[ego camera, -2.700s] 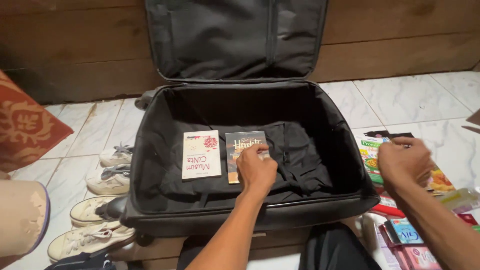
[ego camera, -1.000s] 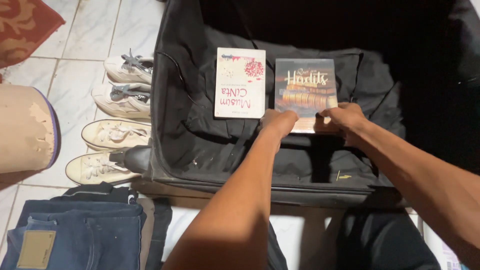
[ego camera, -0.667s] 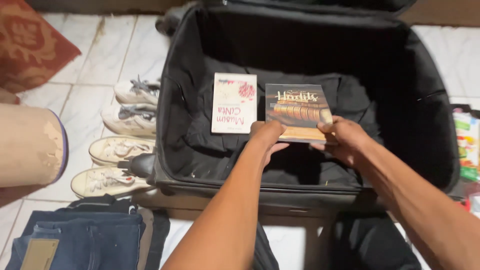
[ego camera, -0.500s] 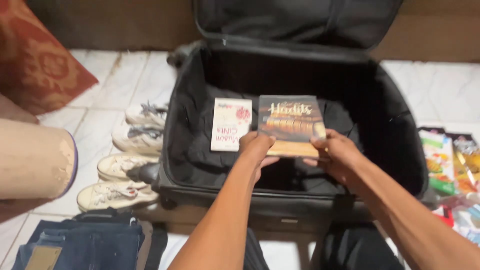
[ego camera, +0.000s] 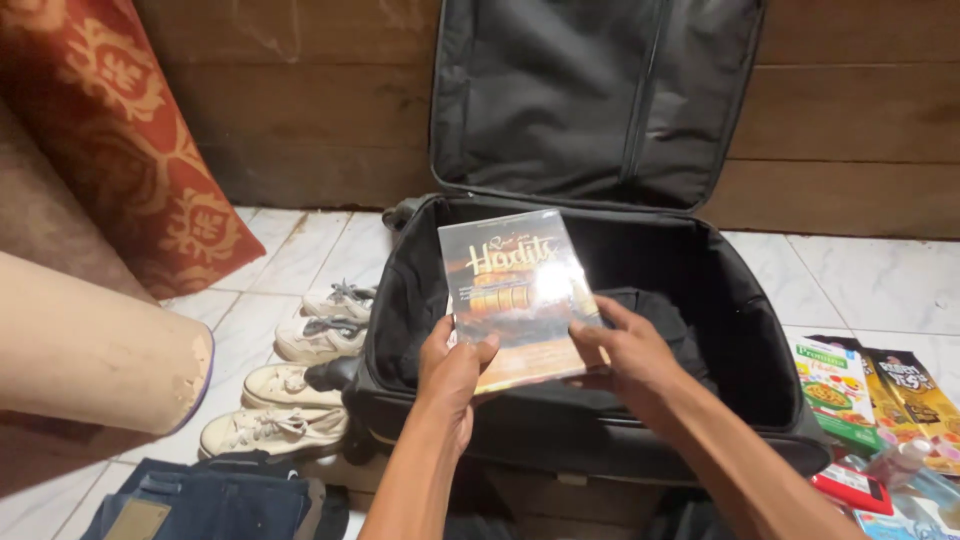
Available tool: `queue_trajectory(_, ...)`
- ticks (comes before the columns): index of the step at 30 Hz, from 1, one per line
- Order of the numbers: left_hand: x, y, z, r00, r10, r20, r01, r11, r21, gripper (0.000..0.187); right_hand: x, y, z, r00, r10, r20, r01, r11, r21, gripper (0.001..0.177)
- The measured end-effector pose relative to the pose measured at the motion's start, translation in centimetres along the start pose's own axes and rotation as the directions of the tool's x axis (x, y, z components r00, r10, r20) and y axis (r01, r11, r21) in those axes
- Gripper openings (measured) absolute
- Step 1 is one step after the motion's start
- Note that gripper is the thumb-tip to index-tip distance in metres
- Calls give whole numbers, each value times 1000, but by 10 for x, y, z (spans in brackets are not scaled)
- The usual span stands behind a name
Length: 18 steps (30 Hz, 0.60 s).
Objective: Packing a variety of toiletries, food packets, and books into a black suitcase on the floor.
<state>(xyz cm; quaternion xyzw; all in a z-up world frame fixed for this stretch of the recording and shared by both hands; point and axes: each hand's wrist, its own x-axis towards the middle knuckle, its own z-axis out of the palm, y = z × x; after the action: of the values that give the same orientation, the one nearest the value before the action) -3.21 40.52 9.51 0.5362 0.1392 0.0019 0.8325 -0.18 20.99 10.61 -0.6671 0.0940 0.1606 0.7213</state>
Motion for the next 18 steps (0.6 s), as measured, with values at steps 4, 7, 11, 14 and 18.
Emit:
queue_trajectory(4,-23,13,12,998,-50,-46,52,997,50,43,-15,9,-9,1000,-24,1,24,999,48,52)
queue_trajectory(7,-22,4,30,997,-76,-2,76,994,80,44,-36,6,-25,998,-31,-61,35,996,78,52)
queue_trajectory(11,-17,-20,70,988,-85,131,68,989,130,48,-54,14,-67,977,-41,-209,62,993,98,49)
queue_trajectory(14,-17,-44,107,965,-125,228,76,974,212,45,-62,37,-119,934,-124,-335,169,979,110,51)
queue_trajectory(18,-13,-89,157,902,-174,394,82,968,237,43,-79,70,-200,848,-127,-515,145,989,-5,55)
